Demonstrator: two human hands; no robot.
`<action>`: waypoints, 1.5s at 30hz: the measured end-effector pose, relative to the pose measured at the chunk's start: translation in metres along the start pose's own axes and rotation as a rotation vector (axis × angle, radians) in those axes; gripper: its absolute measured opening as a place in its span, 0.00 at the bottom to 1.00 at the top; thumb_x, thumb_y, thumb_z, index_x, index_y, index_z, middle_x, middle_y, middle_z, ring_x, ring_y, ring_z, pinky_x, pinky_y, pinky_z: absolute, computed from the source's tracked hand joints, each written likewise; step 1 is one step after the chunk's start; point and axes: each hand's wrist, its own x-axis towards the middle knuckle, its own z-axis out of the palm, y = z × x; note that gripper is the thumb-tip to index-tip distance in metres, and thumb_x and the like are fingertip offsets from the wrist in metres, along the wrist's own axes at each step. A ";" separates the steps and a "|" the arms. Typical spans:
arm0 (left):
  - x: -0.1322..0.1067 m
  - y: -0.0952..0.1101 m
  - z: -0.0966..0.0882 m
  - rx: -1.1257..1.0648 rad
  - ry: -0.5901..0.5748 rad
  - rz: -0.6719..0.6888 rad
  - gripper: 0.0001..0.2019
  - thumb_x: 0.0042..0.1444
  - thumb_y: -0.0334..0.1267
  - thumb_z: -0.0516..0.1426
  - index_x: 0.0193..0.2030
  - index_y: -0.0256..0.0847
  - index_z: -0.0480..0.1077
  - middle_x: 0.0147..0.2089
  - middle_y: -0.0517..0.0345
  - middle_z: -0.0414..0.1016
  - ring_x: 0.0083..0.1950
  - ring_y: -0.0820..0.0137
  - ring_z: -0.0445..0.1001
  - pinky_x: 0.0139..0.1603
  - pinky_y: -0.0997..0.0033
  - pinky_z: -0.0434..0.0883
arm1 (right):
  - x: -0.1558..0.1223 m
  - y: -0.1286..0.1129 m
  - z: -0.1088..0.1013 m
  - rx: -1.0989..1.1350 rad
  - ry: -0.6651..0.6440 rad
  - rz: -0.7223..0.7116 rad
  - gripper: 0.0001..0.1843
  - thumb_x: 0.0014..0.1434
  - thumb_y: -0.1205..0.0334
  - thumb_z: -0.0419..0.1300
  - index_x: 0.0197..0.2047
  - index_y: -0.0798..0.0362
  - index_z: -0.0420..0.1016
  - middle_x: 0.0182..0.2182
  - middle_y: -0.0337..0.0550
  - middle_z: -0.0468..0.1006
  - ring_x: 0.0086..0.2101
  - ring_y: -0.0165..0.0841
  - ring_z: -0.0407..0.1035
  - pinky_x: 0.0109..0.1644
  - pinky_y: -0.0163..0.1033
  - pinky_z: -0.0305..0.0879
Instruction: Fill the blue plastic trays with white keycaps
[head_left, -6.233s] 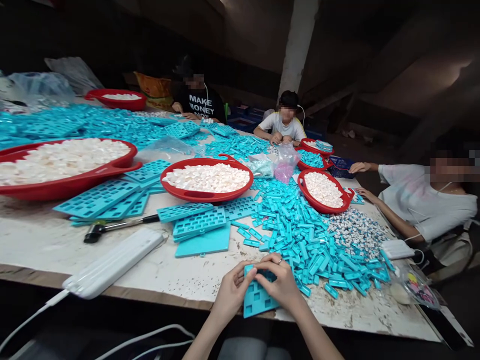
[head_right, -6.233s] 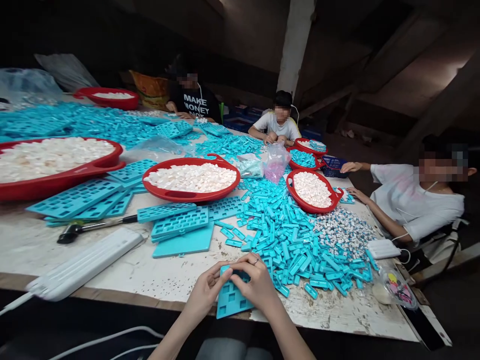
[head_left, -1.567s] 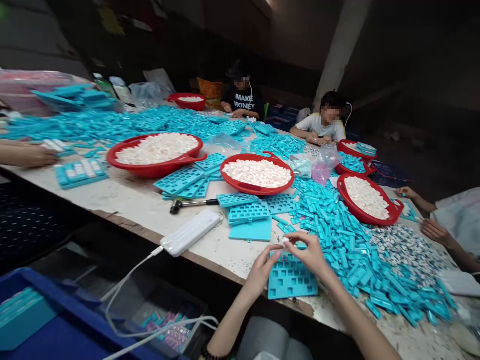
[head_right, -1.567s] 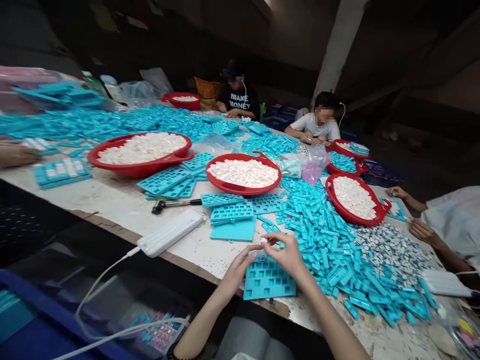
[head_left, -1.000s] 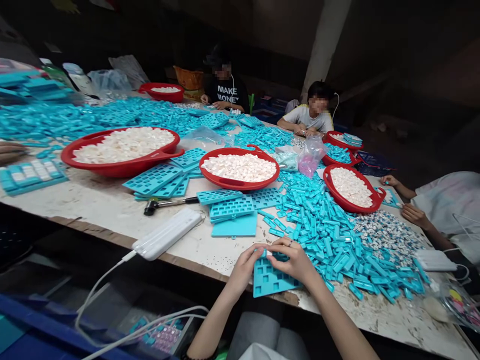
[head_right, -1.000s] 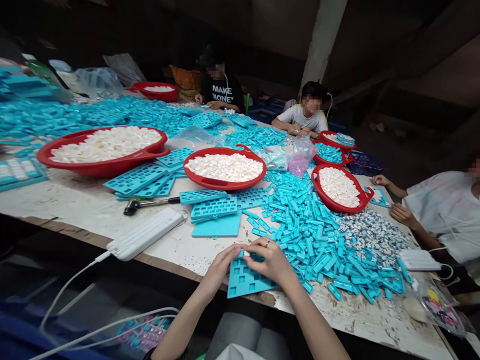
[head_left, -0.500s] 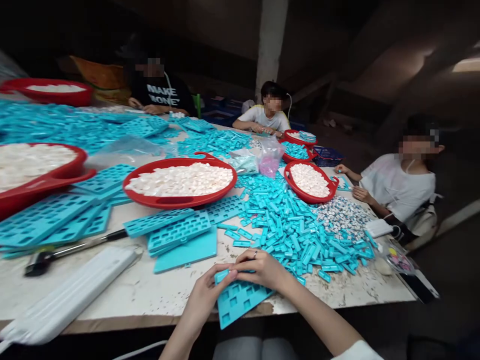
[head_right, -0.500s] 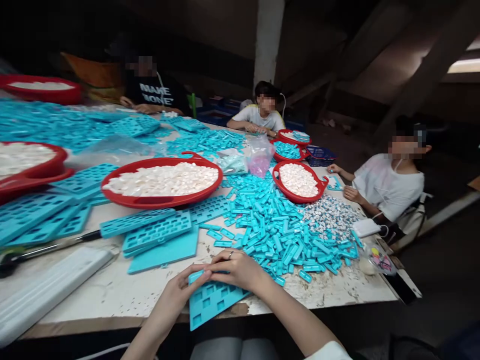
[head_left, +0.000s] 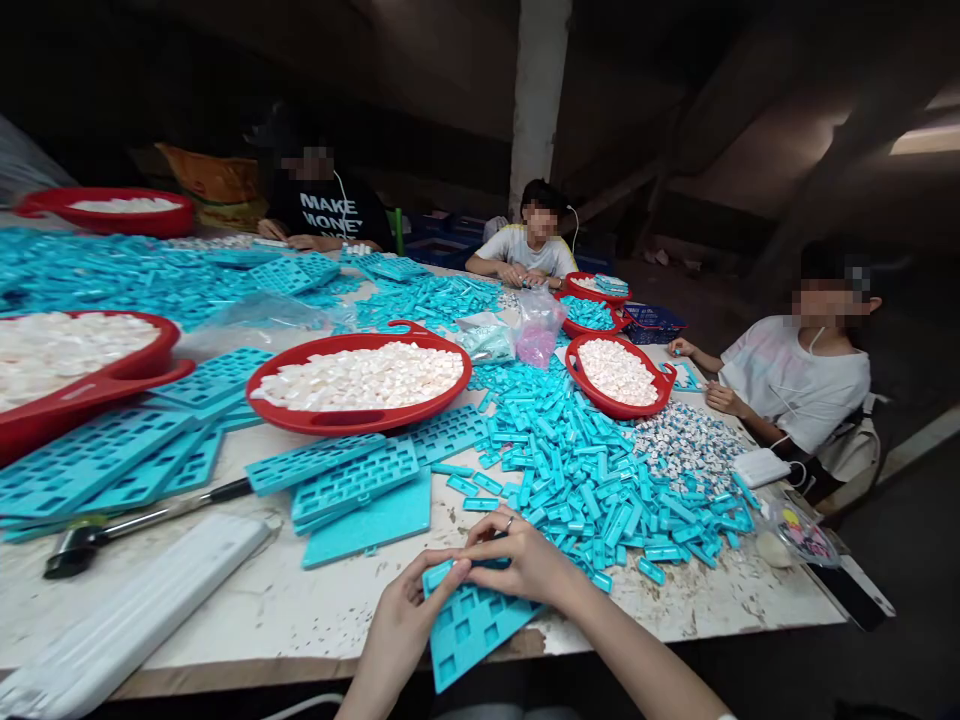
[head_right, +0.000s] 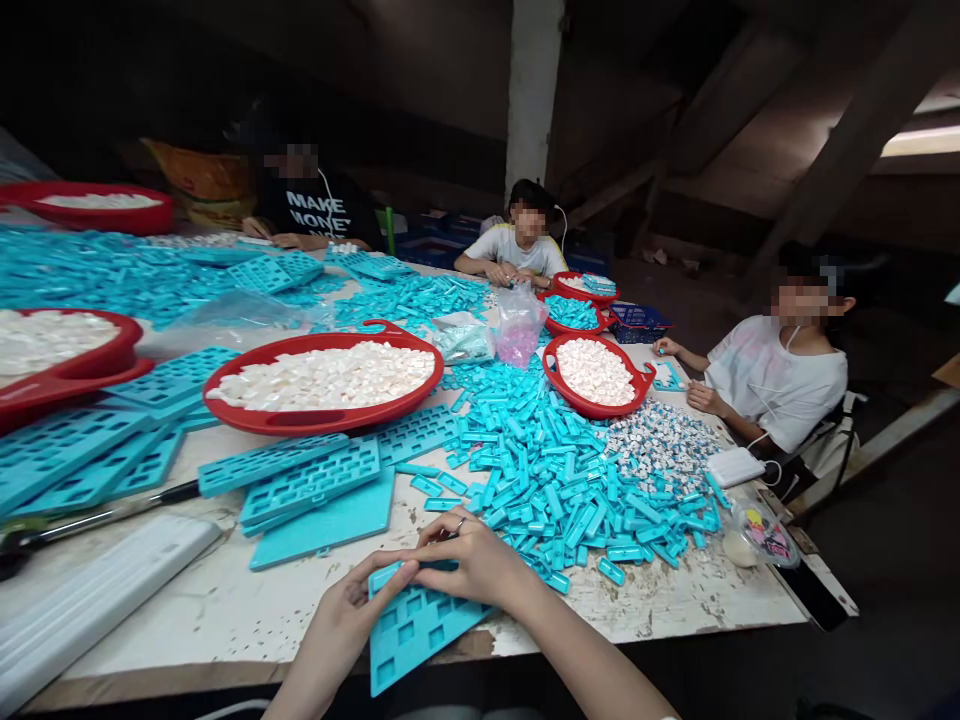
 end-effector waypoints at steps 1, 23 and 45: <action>-0.001 -0.001 0.001 -0.001 0.011 0.001 0.27 0.42 0.63 0.66 0.36 0.39 0.80 0.38 0.48 0.84 0.44 0.51 0.81 0.42 0.60 0.79 | 0.000 -0.001 0.000 0.005 -0.002 0.008 0.11 0.61 0.63 0.68 0.48 0.47 0.82 0.42 0.42 0.78 0.45 0.33 0.72 0.59 0.42 0.65; -0.013 -0.006 0.007 -0.069 0.058 0.088 0.15 0.50 0.50 0.64 0.36 0.40 0.75 0.35 0.56 0.80 0.38 0.63 0.78 0.39 0.68 0.75 | -0.004 -0.001 -0.002 0.013 0.007 -0.123 0.12 0.68 0.61 0.61 0.53 0.48 0.79 0.42 0.46 0.76 0.45 0.36 0.71 0.55 0.47 0.68; -0.012 0.007 0.006 -0.238 -0.037 -0.112 0.25 0.47 0.55 0.68 0.45 0.37 0.80 0.49 0.45 0.83 0.52 0.49 0.80 0.51 0.56 0.77 | -0.006 -0.004 0.001 -0.055 0.034 -0.080 0.14 0.69 0.58 0.59 0.55 0.47 0.78 0.45 0.47 0.76 0.48 0.38 0.70 0.58 0.50 0.66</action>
